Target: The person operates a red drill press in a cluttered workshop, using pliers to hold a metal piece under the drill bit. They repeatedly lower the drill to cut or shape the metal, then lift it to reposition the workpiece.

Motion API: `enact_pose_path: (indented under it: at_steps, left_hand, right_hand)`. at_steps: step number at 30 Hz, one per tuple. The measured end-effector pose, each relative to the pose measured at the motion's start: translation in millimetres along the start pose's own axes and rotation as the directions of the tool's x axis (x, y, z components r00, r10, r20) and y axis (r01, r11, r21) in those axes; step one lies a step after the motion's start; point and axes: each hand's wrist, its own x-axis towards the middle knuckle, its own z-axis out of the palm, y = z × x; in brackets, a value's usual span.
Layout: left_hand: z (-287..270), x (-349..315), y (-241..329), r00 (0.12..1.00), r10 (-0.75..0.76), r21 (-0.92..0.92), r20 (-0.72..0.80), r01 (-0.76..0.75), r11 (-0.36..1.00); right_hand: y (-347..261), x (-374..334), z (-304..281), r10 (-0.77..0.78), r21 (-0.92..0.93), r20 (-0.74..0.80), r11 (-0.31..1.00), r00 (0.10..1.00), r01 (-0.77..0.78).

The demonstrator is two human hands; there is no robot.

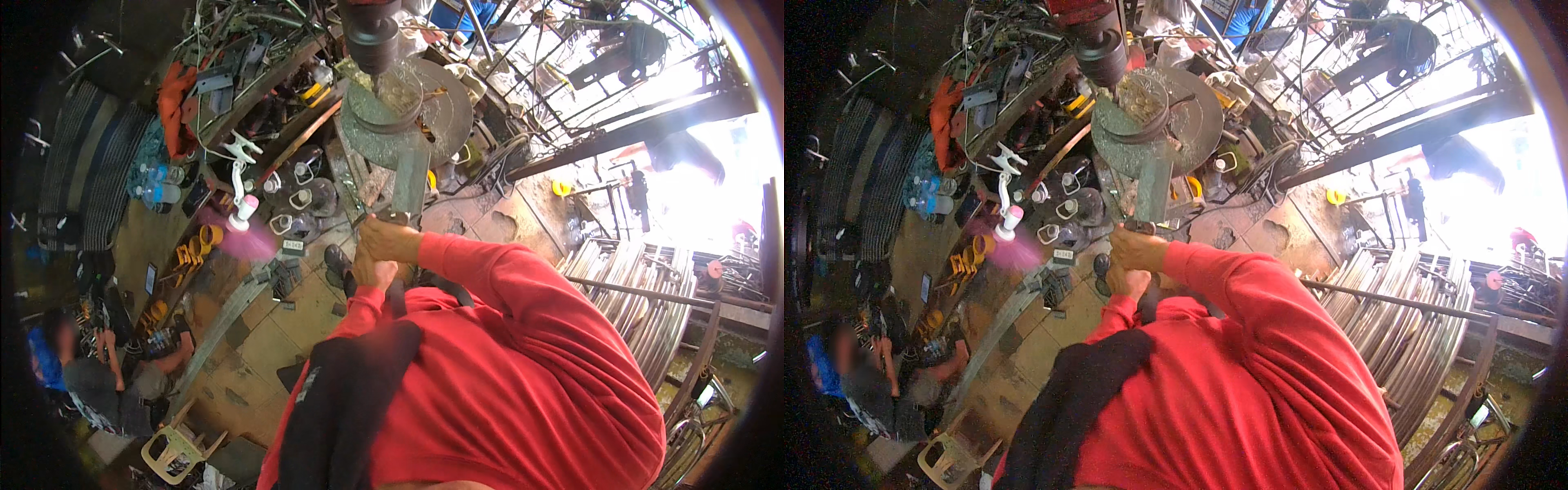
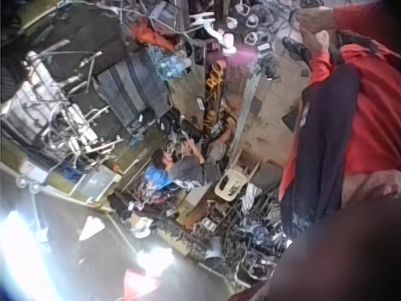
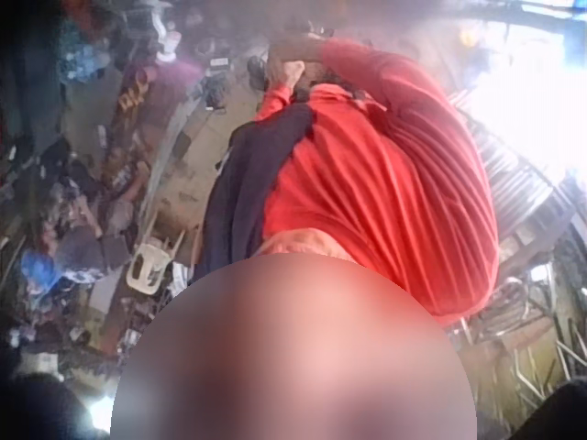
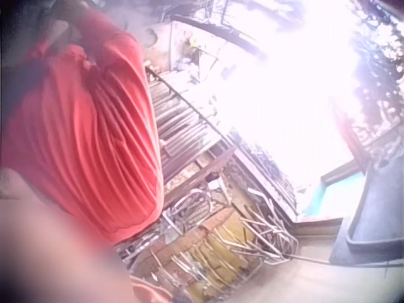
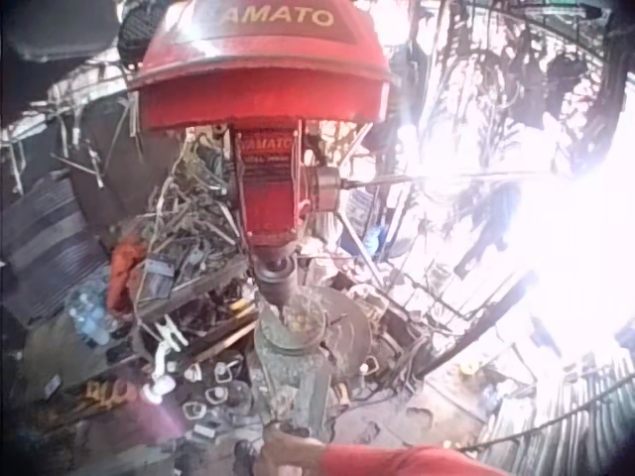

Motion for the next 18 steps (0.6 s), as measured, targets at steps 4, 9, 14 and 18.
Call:
enact_pose_path:
  at_steps: [4, 9, 14, 18]
  left_hand:
    - [-5, -15, -5, 0.999, -0.005, -0.019, -0.042, 0.004, 1.000]
    - [-58, -44, -13, 0.866, 0.469, -0.172, -0.175, -0.496, 0.851]
    - [-146, -54, -26, 0.916, 0.307, -0.499, 0.259, -0.145, 0.854]
    - [-201, -40, -30, 0.829, 0.228, -0.581, 0.510, 0.137, 0.802]
  right_hand:
    - [-7, 8, 0, 0.028, 0.244, 0.167, 0.967, 0.986, -0.069]
    - [-1, 25, -63, 0.053, 0.088, 0.170, 0.994, 0.984, -0.069]
    - [60, 62, -263, 0.195, 0.816, -0.247, 0.571, 0.949, 0.095]
    - [110, 100, -392, -0.243, 0.729, -0.183, 0.616, 0.952, 0.298]
